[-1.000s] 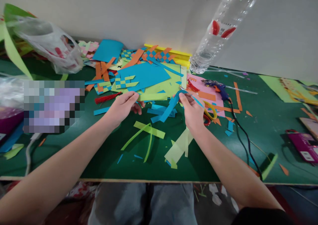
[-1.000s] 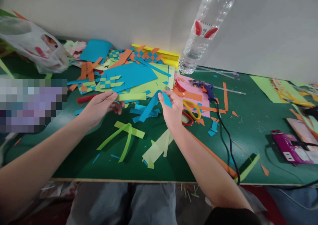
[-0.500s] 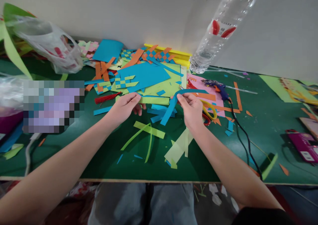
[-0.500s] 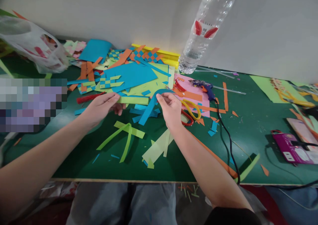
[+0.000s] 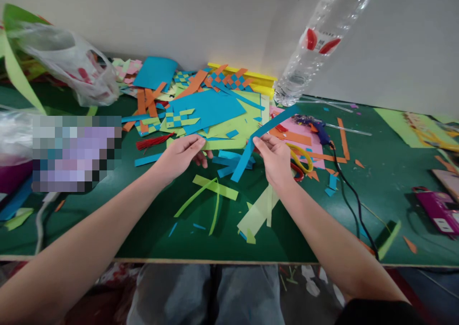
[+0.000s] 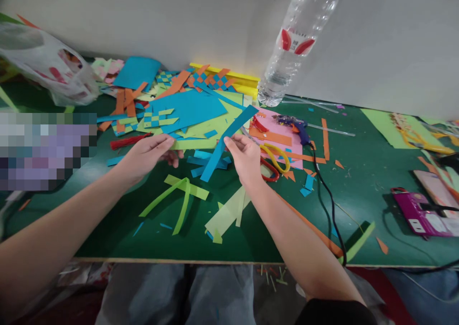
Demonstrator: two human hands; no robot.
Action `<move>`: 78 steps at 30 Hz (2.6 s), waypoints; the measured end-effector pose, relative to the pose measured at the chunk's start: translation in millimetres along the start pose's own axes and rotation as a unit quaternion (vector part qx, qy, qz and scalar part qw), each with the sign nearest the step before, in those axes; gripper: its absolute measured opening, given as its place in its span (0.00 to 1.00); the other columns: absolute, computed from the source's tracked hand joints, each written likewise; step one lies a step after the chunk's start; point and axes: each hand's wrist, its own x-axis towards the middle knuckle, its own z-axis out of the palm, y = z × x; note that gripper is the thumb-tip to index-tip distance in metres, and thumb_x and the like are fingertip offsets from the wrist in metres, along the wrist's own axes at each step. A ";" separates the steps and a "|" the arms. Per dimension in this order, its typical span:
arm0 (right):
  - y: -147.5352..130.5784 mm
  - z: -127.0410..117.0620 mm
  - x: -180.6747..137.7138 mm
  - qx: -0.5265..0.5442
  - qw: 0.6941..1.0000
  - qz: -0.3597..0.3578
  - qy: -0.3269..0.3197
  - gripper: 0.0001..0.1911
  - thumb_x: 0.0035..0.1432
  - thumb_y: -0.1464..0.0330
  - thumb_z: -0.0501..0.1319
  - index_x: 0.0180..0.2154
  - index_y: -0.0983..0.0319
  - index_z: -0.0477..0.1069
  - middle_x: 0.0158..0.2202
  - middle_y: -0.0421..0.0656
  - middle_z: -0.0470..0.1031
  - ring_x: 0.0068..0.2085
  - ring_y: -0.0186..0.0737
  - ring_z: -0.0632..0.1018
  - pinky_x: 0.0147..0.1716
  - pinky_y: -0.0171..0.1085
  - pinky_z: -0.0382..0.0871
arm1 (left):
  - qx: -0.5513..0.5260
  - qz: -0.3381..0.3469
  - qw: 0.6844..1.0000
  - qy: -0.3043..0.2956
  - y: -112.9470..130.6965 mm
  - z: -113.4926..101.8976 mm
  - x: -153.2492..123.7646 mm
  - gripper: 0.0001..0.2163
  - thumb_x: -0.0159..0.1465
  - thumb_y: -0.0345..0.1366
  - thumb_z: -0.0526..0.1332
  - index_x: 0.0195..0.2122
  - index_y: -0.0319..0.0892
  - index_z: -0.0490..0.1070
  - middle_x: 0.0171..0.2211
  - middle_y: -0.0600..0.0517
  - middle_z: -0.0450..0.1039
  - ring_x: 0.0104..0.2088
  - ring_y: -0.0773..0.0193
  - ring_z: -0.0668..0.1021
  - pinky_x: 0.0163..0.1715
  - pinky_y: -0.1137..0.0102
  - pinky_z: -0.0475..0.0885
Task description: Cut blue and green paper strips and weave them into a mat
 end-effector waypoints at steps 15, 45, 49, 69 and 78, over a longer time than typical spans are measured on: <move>0.6 -0.1 0.2 -0.003 1.000 0.002 -0.003 0.12 0.50 0.58 0.70 0.33 0.59 0.76 0.29 0.39 0.81 0.32 0.37 0.81 0.37 0.38 0.76 | -0.025 -0.012 1.000 0.002 0.6 0.4 0.1 0.15 0.67 0.47 0.55 0.32 0.41 0.68 0.35 0.48 0.77 0.27 0.66 0.77 0.31 0.69 0.72; -5.8 -0.6 -4.7 -0.101 0.993 -0.063 0.017 0.10 0.54 0.59 0.66 0.34 0.58 0.74 0.31 0.40 0.80 0.33 0.39 0.81 0.36 0.39 0.76 | 0.070 -0.030 0.997 0.027 7.2 0.7 -2.1 0.16 0.67 0.42 0.55 0.25 0.42 0.69 0.24 0.51 0.76 0.19 0.69 0.71 0.25 0.71 0.68; -5.5 -2.0 -3.6 -0.109 0.992 -0.054 0.021 0.11 0.54 0.59 0.66 0.35 0.59 0.73 0.29 0.40 0.79 0.30 0.38 0.79 0.32 0.39 0.75 | 0.089 -0.028 0.995 0.029 6.5 -0.1 -2.6 0.16 0.67 0.43 0.55 0.24 0.42 0.70 0.24 0.51 0.76 0.18 0.69 0.71 0.25 0.71 0.68; -1.3 -1.2 -1.0 -0.093 0.995 -0.035 0.007 0.12 0.52 0.58 0.67 0.34 0.58 0.72 0.29 0.40 0.80 0.29 0.38 0.79 0.31 0.39 0.74 | -0.015 -0.061 0.998 0.027 5.1 -0.8 -1.6 0.15 0.66 0.43 0.57 0.26 0.41 0.69 0.23 0.51 0.74 0.20 0.69 0.69 0.24 0.71 0.65; -0.6 -2.6 -0.5 -0.098 0.994 -0.037 0.000 0.12 0.52 0.58 0.67 0.34 0.59 0.73 0.30 0.40 0.80 0.30 0.38 0.79 0.33 0.39 0.75 | -0.018 -0.061 0.998 0.023 3.9 0.2 -0.3 0.15 0.66 0.43 0.57 0.26 0.41 0.69 0.22 0.51 0.73 0.19 0.70 0.69 0.23 0.72 0.65</move>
